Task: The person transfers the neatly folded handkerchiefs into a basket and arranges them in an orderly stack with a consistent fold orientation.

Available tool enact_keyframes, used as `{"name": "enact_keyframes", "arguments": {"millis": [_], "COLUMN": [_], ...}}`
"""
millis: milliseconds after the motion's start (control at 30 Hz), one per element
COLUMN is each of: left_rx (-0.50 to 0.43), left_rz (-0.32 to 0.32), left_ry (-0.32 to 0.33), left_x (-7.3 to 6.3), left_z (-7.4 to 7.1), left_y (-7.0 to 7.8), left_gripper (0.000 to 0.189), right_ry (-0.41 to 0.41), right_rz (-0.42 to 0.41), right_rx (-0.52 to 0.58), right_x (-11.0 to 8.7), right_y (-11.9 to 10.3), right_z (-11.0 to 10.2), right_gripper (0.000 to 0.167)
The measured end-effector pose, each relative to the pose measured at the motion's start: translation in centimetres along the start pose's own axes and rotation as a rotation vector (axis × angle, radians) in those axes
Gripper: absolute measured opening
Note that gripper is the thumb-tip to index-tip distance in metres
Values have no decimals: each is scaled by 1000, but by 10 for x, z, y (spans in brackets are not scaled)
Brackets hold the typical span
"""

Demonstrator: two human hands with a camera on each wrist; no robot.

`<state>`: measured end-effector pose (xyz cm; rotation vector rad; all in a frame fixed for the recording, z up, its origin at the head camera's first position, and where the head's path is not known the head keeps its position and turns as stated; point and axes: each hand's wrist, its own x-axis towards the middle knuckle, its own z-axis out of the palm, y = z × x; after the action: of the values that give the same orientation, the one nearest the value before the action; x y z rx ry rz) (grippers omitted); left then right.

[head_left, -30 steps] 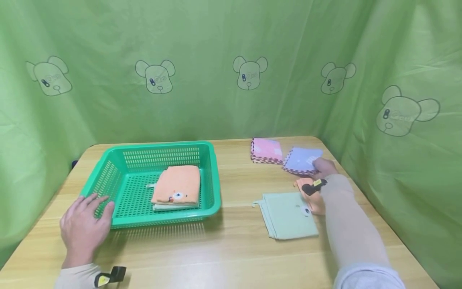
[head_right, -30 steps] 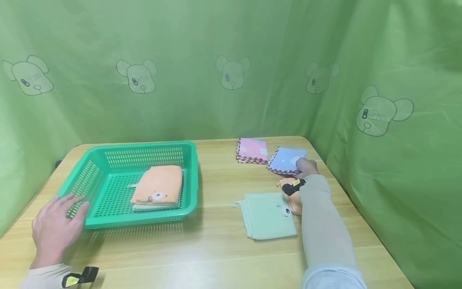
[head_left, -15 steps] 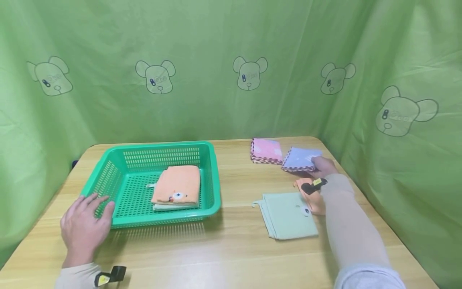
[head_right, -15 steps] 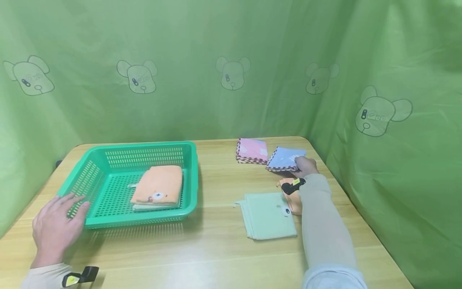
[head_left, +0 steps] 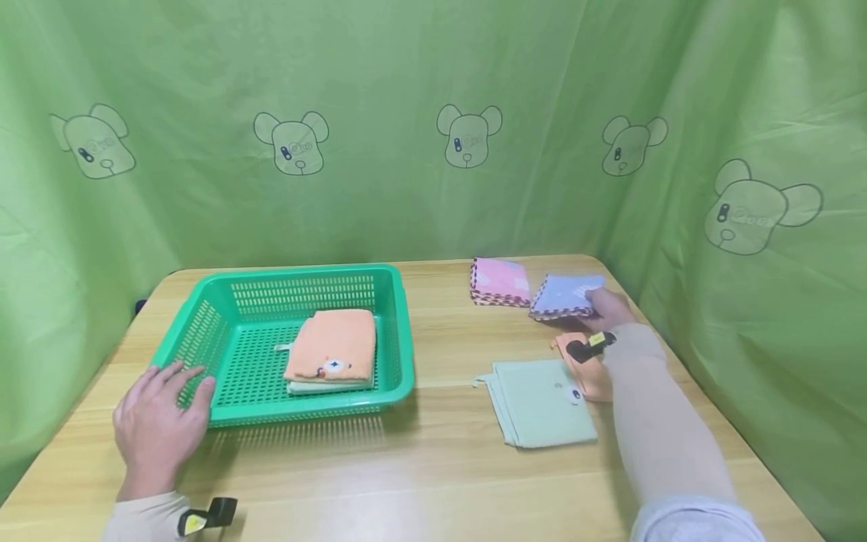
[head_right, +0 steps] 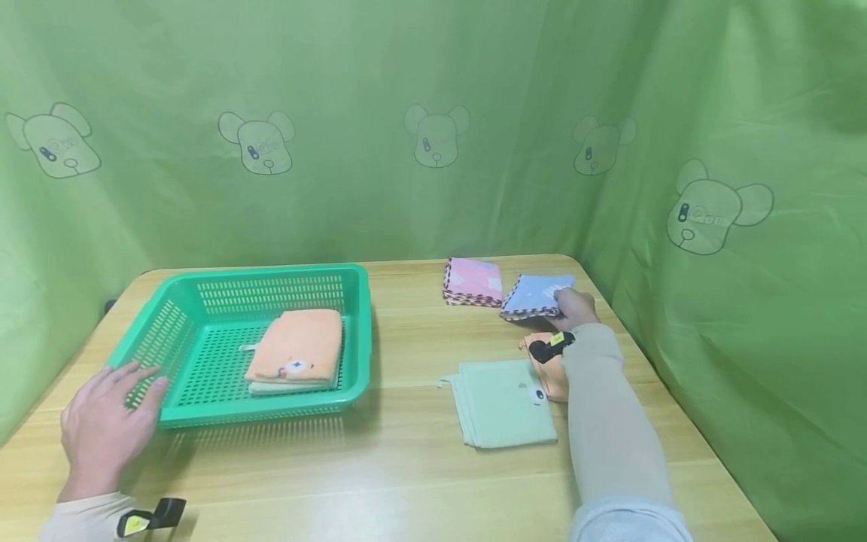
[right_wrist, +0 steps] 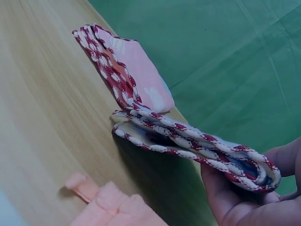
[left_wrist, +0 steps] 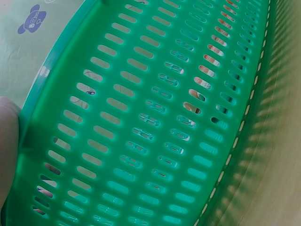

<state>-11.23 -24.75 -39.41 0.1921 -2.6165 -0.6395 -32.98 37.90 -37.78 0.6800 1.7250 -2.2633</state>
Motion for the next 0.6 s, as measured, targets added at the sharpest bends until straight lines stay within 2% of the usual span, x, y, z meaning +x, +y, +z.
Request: {"name": "enact_keyframes", "arguments": {"millis": [300, 333, 400, 567, 600], "left_rx": [-8, -7, -2, 7, 8], "left_rz": [5, 6, 5, 3, 3], "left_ry": [15, 17, 18, 17, 16], "left_x": [1, 1, 1, 1, 1], "left_z": [1, 1, 1, 1, 1], "left_y": [0, 0, 0, 1, 1], "left_gripper": [45, 45, 45, 44, 44], "right_ry": [-96, -112, -124, -92, -96], "right_rz": [9, 3, -48, -71, -60], "right_rx": [159, 157, 36, -28, 16], "right_x": [-2, -2, -2, -3, -4], "right_y": [-4, -4, -3, -3, -3], "right_z": [4, 4, 2, 4, 4], "right_gripper": [59, 59, 57, 59, 60]}}
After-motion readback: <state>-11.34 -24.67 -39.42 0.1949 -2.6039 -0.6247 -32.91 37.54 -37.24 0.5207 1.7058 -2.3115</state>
